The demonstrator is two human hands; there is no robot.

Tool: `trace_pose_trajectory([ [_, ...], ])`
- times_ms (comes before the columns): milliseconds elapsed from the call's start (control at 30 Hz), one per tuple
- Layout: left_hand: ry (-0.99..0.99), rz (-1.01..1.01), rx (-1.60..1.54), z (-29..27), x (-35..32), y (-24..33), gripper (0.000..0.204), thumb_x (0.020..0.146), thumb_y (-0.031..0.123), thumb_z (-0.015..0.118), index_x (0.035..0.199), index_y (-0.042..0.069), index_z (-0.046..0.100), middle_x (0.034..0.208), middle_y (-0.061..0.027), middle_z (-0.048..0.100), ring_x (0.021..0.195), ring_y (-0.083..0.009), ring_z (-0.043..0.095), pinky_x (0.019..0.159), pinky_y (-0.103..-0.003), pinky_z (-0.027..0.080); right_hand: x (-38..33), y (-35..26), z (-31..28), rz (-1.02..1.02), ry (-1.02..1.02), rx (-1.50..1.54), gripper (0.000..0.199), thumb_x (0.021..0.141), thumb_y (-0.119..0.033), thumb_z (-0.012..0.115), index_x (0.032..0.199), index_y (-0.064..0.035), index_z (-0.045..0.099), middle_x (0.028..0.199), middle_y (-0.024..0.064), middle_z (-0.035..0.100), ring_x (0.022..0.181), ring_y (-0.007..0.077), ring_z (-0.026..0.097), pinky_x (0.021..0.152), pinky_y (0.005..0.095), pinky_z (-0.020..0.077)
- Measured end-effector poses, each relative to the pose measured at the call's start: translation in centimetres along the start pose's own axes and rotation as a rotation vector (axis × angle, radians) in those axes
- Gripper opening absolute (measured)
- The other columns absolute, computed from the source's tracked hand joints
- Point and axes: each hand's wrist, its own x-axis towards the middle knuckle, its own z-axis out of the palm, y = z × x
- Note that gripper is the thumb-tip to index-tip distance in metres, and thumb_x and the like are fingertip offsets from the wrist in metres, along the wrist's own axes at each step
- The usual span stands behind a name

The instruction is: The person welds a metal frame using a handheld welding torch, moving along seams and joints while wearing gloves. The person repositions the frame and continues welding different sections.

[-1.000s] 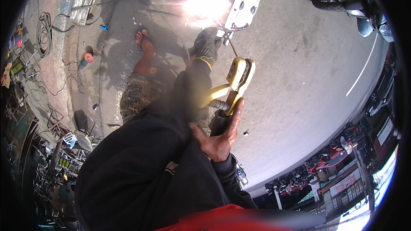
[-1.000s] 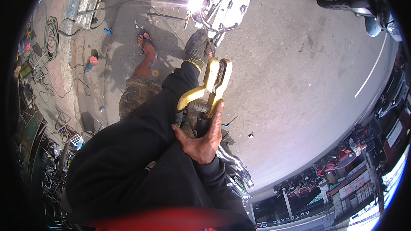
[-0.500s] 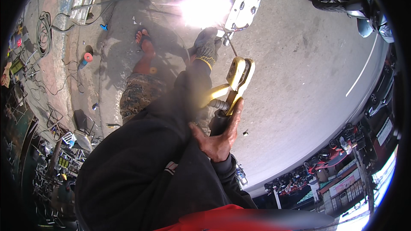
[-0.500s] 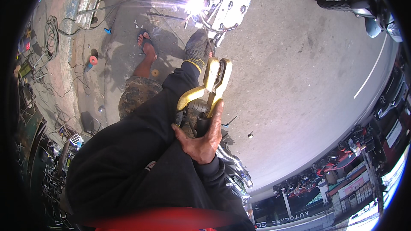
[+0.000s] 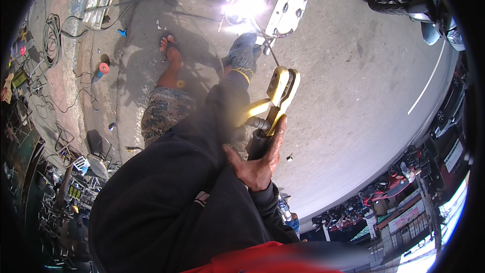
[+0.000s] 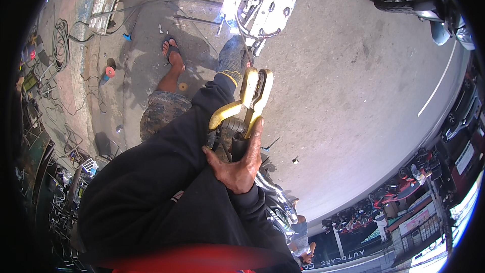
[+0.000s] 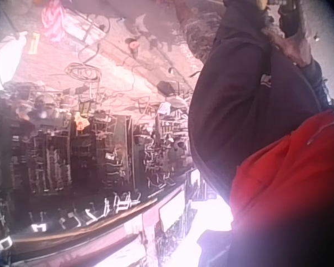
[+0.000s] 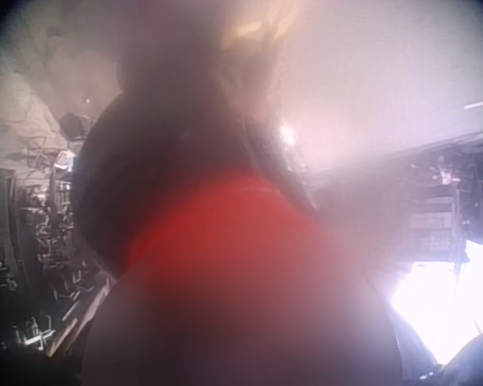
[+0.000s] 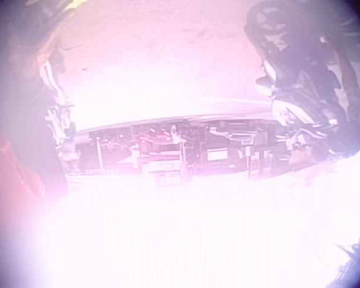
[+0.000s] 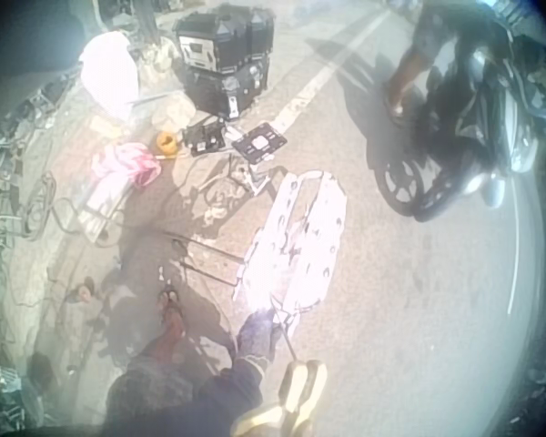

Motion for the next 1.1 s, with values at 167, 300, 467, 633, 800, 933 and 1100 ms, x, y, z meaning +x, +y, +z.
trace_pose_trajectory([
  [167, -0.010, -0.403, -0.273, -1.6, 1.4, -2.6, 0.015, 0.097, 0.022, 0.068, 0.108, 0.014, 0.061, 0.086, -0.0032, 0.061, 0.070, -0.0127, 0.060, 0.058, -0.026, 0.049, -0.3, 0.1, 0.0, -0.086, 0.048, -0.061, 0.127, 0.067, -0.017, 0.096, 0.159, 0.0088, 0.013, 0.141, 0.0289, 0.053, 0.126, 0.0334, 0.060, 0.106, 0.0397, 0.0485],
  [300, -0.061, -0.286, -0.064, -1.6, 1.5, -4.4, 0.024, 0.100, 0.035, 0.060, 0.091, 0.013, 0.058, 0.072, -0.0038, 0.055, 0.061, -0.0146, 0.054, 0.054, -0.029, 0.044, -0.4, 0.3, 0.0, -0.021, 0.015, -0.082, 0.128, 0.066, -0.020, 0.097, 0.158, 0.0100, 0.013, 0.146, 0.0307, 0.049, 0.131, 0.0362, 0.056, 0.109, 0.0408, 0.0460],
  [467, -0.034, -0.187, -0.136, -1.4, 1.1, -4.5, 0.023, 0.098, 0.033, 0.061, 0.093, 0.011, 0.059, 0.076, -0.0059, 0.057, 0.065, -0.0179, 0.056, 0.058, -0.031, 0.045, -0.1, 0.5, 0.1, -0.068, 0.024, -0.145, 0.129, 0.064, -0.023, 0.098, 0.158, 0.0106, 0.016, 0.151, 0.0338, 0.042, 0.137, 0.0404, 0.051, 0.111, 0.0425, 0.0440],
  [633, -0.036, -0.124, -0.093, -1.4, 0.8, -4.0, 0.022, 0.097, 0.032, 0.062, 0.094, 0.010, 0.061, 0.080, -0.0080, 0.058, 0.070, -0.0212, 0.057, 0.062, -0.033, 0.046, 0.2, 0.5, 0.2, -0.066, 0.018, -0.111, 0.129, 0.064, -0.022, 0.097, 0.158, 0.0102, 0.016, 0.149, 0.0343, 0.045, 0.133, 0.0406, 0.055, 0.109, 0.0420, 0.0470],
  [800, -0.035, -0.076, -0.052, -1.3, 0.5, -4.0, 0.021, 0.096, 0.030, 0.063, 0.096, 0.009, 0.062, 0.084, -0.0100, 0.060, 0.075, -0.0245, 0.059, 0.067, -0.035, 0.048, 0.6, 0.5, 0.2, -0.083, 0.026, -0.147, 0.128, 0.065, -0.021, 0.097, 0.159, 0.0086, 0.015, 0.143, 0.0325, 0.052, 0.125, 0.0374, 0.061, 0.104, 0.0404, 0.0507],
  [933, -0.037, -0.053, -0.042, -1.1, 0.4, -3.8, 0.020, 0.095, 0.028, 0.064, 0.097, 0.008, 0.063, 0.087, -0.0117, 0.061, 0.078, -0.0272, 0.060, 0.070, -0.037, 0.048, 0.5, 0.4, 0.2, -0.044, 0.012, -0.086, 0.128, 0.065, -0.021, 0.097, 0.159, 0.0082, 0.015, 0.141, 0.0317, 0.054, 0.122, 0.0359, 0.064, 0.103, 0.0398, 0.0514],
  [1100, -0.034, 0.073, 0.033, -1.2, 0.4, -3.8, 0.020, 0.094, 0.026, 0.065, 0.098, 0.007, 0.065, 0.091, -0.0138, 0.063, 0.083, -0.0305, 0.061, 0.075, -0.039, 0.050, 0.5, 0.5, 0.2, -0.065, 0.020, -0.072, 0.128, 0.065, -0.019, 0.097, 0.159, 0.0076, 0.015, 0.140, 0.0309, 0.055, 0.120, 0.0341, 0.065, 0.101, 0.0394, 0.0522],
])
